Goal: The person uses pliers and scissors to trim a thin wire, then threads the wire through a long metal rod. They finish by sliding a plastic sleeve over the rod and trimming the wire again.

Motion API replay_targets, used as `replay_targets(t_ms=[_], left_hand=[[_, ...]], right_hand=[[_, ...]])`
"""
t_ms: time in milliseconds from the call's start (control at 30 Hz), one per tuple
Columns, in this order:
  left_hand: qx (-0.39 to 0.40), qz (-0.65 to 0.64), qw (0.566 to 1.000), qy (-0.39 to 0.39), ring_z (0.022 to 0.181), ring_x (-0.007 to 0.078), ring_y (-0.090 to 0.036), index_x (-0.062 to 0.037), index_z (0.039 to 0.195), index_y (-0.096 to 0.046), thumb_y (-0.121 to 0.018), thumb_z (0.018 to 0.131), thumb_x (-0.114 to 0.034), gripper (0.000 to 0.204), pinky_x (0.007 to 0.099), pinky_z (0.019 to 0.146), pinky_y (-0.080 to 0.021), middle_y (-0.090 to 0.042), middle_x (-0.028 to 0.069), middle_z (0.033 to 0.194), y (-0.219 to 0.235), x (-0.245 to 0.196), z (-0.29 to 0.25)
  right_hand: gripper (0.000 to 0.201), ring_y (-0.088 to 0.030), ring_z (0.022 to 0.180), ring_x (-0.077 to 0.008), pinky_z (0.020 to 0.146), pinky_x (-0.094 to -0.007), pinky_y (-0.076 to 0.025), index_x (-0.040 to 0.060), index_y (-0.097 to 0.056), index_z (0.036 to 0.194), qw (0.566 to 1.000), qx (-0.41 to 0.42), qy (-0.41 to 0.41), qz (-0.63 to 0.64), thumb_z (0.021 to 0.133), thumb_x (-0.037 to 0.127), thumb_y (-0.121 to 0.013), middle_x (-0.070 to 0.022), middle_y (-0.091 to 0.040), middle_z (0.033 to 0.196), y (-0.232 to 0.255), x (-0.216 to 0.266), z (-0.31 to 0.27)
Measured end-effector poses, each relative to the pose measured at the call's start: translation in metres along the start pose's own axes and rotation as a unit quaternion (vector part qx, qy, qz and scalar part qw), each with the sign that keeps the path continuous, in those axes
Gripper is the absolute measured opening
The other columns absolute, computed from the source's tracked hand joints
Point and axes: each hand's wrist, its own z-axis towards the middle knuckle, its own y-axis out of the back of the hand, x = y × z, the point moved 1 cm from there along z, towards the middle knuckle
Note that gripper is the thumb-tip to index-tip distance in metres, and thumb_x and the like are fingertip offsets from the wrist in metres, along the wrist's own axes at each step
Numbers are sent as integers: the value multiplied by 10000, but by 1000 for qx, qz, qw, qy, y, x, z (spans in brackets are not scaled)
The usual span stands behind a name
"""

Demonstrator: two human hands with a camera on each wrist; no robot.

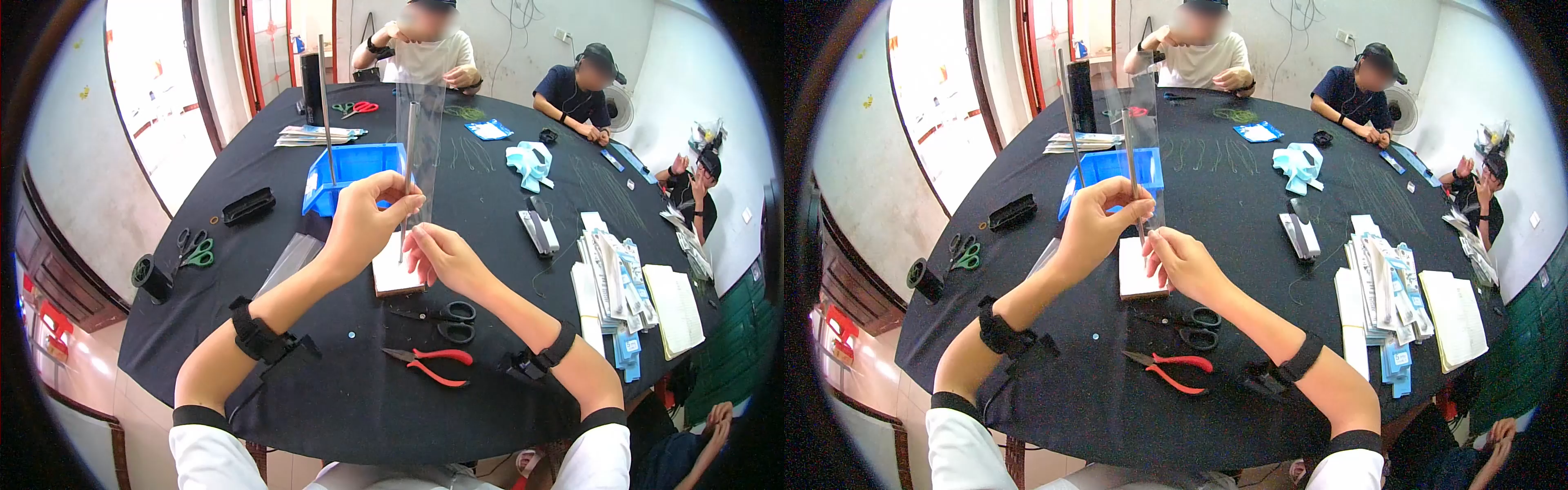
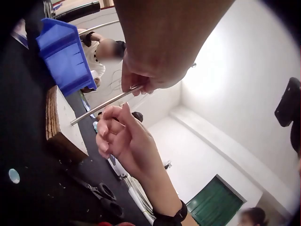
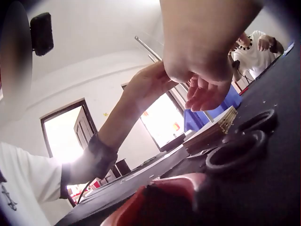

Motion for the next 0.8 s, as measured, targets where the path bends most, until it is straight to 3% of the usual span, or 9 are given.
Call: replay_targets(t_ms=[267,367,533,800], left_hand=[[-53,18,998,-30,711,79,-594,16,836,-620,-630,826,-80,96,223,659,-481,-634,41,751,-12,9,-10],[-52,14,999,1,716,77,-592,17,839,-622,-631,824,-80,98,227,661,-478,-633,40,750,-14,11,-15],[-72,30,997,-11,719,74,-587,10,841,-630,-637,817,-84,98,228,664,-462,-635,34,750,-19,19,-22],[-80,12,997,5,679,107,-580,21,830,-622,-643,819,-84,107,258,628,-461,-630,66,719,-23,26,-29]], right_hand=[[193,-560,499,-101,459,-247,-446,9,-579,887,988,9,-45,-145,899,182,-493,-58,-614,649,15,9,-9],[193,-548,542,-82,474,-225,-438,33,-593,877,976,42,-83,-199,907,195,-491,-18,-594,681,24,19,-13],[213,-581,510,-125,492,-273,-474,2,-627,848,965,34,-47,-257,891,178,-515,-74,-642,670,38,31,-16],[178,-526,555,-51,476,-192,-417,37,-591,912,967,-29,26,-251,915,167,-469,-1,-587,695,57,89,-13]])
